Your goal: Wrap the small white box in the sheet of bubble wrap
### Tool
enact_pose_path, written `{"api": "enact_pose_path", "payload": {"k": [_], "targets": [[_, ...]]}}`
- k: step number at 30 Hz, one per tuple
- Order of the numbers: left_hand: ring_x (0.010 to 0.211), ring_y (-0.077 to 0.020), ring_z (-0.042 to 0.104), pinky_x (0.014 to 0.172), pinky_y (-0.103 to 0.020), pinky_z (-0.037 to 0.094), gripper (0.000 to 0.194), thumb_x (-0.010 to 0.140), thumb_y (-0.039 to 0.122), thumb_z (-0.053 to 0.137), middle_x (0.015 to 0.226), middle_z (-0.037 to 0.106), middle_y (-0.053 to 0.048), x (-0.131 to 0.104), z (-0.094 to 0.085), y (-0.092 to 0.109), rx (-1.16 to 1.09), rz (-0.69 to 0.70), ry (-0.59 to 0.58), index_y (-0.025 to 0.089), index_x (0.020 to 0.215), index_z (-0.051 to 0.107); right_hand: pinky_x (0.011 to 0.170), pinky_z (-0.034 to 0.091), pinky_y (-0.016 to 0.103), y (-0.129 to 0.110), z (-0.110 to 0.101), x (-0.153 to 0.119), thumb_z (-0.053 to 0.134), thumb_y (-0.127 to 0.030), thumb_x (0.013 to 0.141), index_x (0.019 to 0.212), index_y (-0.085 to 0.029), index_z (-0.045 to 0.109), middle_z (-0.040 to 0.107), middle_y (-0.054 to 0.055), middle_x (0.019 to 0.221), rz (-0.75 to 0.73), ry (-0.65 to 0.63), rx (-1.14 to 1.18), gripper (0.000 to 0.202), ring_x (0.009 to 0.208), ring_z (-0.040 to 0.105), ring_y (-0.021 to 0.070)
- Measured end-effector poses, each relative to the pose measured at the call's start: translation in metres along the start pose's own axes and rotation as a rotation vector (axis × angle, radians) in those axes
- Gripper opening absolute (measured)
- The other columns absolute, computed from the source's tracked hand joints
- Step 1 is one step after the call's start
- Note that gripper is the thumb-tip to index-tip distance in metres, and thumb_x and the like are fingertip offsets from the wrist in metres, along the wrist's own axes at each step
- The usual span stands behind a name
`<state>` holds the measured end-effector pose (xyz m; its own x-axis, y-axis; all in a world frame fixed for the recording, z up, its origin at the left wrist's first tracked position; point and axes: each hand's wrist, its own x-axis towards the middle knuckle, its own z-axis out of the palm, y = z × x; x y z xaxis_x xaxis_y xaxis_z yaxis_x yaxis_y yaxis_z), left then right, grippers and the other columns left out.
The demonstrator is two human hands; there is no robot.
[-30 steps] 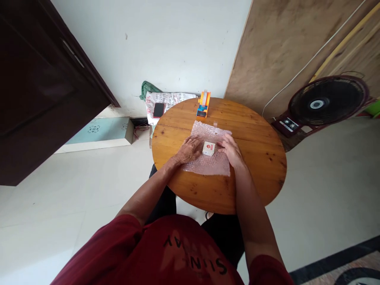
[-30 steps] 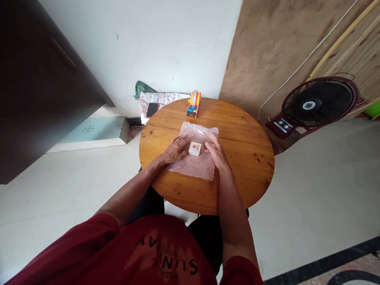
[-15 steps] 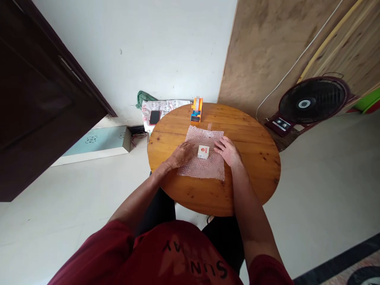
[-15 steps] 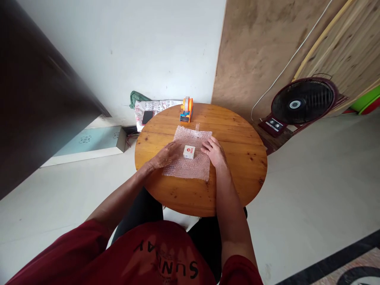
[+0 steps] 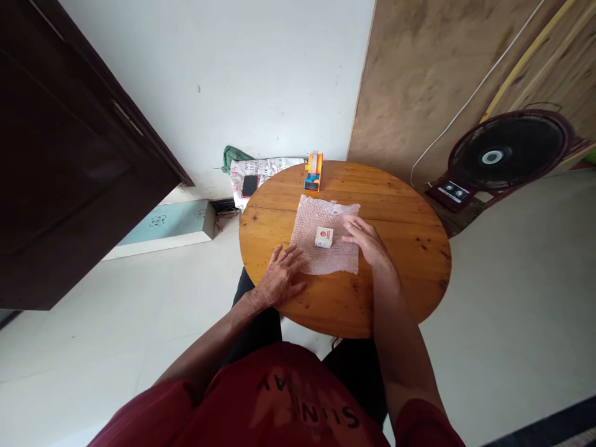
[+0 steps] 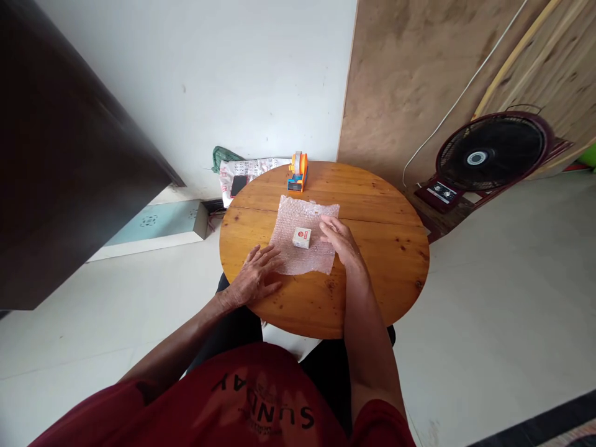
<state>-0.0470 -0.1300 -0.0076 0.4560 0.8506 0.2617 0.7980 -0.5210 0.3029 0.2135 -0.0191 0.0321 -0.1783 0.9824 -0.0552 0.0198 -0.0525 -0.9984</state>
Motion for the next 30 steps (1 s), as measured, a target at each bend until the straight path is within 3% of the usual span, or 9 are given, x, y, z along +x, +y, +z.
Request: {"api": "enact_pose_path", "payload": {"k": [5,11,16,21,25,30], "targets": [[0.139,-0.0313,0.047,0.122,-0.058,0.026,0.030,0.086,0.022,0.064,0.135,0.064,-0.010,0.017,0.004,0.004,0.033,0.023,0.065,0.021,0.115,0.068,0.092,0.058,0.046,-0.003,-0.007,-0.007,0.069,-0.056,0.082,0.117,-0.029,0.067,0.062,0.008,0.140,-0.043,-0.123,-0.082,0.044,0.134,0.054,0.0305],[0.135,-0.0271,0.052,0.121,-0.056,0.028,0.013,0.090,0.017,0.060,0.123,0.069,-0.007,0.033,0.002,0.009,0.006,0.044,0.127,0.021,0.099,0.069,0.114,0.041,0.050,-0.021,-0.016,-0.018,0.070,-0.051,0.085,0.123,-0.031,0.066,0.065,0.005,0.136,-0.074,-0.303,-0.338,0.043,0.132,0.057,0.0283],[0.127,-0.0247,0.058,0.119,-0.053,0.031,0.009,0.090,0.018,0.061,0.114,0.071,-0.005,0.044,-0.004,0.009,-0.049,-0.001,0.161,0.021,0.091,0.069,0.107,0.047,0.047,-0.025,-0.011,-0.024,0.073,-0.048,0.079,0.121,-0.028,0.065,0.063,0.006,0.136,-0.101,-0.508,-0.391,0.047,0.129,0.057,0.0303],[0.122,-0.0239,0.061,0.118,-0.051,0.031,0.007,0.090,0.023,0.062,0.112,0.072,-0.006,0.056,-0.010,0.010,-0.109,-0.083,0.177,0.021,0.091,0.070,0.099,0.048,0.047,-0.016,-0.007,-0.030,0.080,-0.042,0.068,0.104,-0.028,0.063,0.060,0.005,0.130,-0.155,-0.354,-0.624,0.042,0.115,0.060,0.0295],[0.110,-0.0227,0.065,0.114,-0.047,0.034,0.011,0.091,0.028,0.062,0.109,0.072,-0.006,0.067,-0.008,0.008,-0.159,-0.130,0.203,0.020,0.089,0.070,0.097,0.046,0.042,-0.012,-0.002,-0.034,0.084,-0.041,0.063,0.098,-0.031,0.062,0.059,0.003,0.127,-0.212,-0.339,-0.683,0.043,0.112,0.059,0.0286],[0.100,-0.0238,0.066,0.104,-0.042,0.043,0.012,0.087,0.029,0.065,0.102,0.073,-0.008,0.086,-0.003,-0.004,-0.221,-0.186,0.199,0.019,0.083,0.069,0.081,0.044,0.035,-0.010,0.003,-0.026,0.064,-0.028,0.075,0.080,-0.027,0.059,0.065,0.004,0.097,-0.216,-0.169,-0.756,0.007,0.090,0.058,0.0237]]}}
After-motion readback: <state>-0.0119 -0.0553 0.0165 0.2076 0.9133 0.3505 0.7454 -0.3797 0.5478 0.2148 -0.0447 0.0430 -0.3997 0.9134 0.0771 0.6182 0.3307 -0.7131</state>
